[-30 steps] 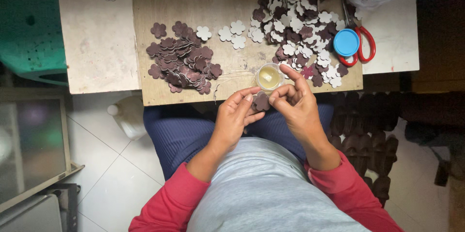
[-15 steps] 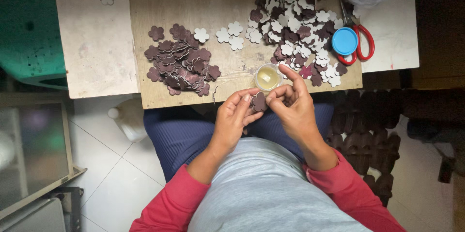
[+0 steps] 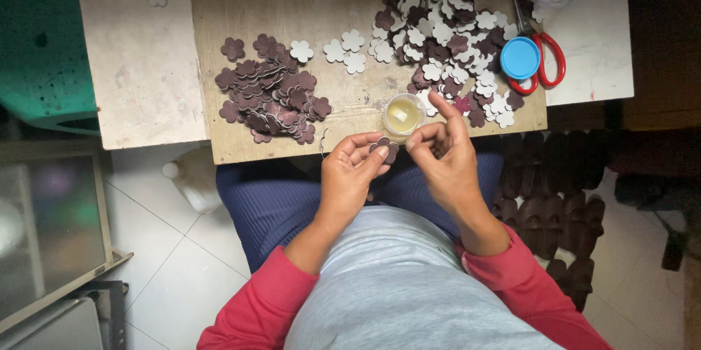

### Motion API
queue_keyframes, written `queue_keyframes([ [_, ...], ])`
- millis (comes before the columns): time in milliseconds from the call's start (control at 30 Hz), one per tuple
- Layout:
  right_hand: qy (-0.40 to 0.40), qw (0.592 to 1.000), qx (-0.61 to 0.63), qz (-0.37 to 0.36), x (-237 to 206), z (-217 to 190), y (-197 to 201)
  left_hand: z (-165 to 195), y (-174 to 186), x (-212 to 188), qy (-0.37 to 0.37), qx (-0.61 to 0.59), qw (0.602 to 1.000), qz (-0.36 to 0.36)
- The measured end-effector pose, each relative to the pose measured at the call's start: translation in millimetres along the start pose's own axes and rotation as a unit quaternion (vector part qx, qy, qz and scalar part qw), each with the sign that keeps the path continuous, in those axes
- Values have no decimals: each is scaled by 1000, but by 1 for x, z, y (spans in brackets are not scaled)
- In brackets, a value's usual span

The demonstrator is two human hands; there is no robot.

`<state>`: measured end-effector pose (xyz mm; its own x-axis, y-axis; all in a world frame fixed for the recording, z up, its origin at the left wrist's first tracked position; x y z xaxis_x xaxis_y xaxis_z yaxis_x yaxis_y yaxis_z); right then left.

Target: The person sits on the floor and repeatedly picks up small flower-shaped pieces, applies a liquid from a small container, and joins them together. They place the assembled pieces into a plastic bag and continue the process.

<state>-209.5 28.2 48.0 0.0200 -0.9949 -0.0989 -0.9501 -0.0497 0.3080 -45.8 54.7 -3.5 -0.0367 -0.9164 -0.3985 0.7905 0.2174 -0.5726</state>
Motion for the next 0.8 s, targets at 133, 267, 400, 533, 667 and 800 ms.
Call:
queue_keyframes([
  [133,-22,997,66,-29,2,3,1,4,-2,-2,1,14,1000,0],
  [267,-38,993,92,-70,0,6,-8,0,2,-4,28,68,997,22],
  [400,-44,991,101,-73,0,7,-9,-2,0,-2,-6,17,1000,-13],
  [533,-53,990,115,-60,1,8,-5,-4,1,0,-22,-29,999,-23],
  [667,-52,989,128,-59,0,8,-3,-4,3,0,-20,-27,999,-19],
  [800,-53,988,130,-58,0,9,-2,-3,2,0,-9,-23,1000,-16],
])
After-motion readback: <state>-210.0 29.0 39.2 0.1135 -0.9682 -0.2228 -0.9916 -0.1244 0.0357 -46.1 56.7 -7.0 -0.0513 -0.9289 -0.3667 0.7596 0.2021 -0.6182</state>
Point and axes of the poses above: each hand's wrist, its own x-axis towards the middle knuckle, its own y-axis out of the back of the hand, z = x × y, the point moved 6 cm from there along x, towards the middle knuckle, and after that the axes turned 12 degrees about -x, right-handed, at the moved point
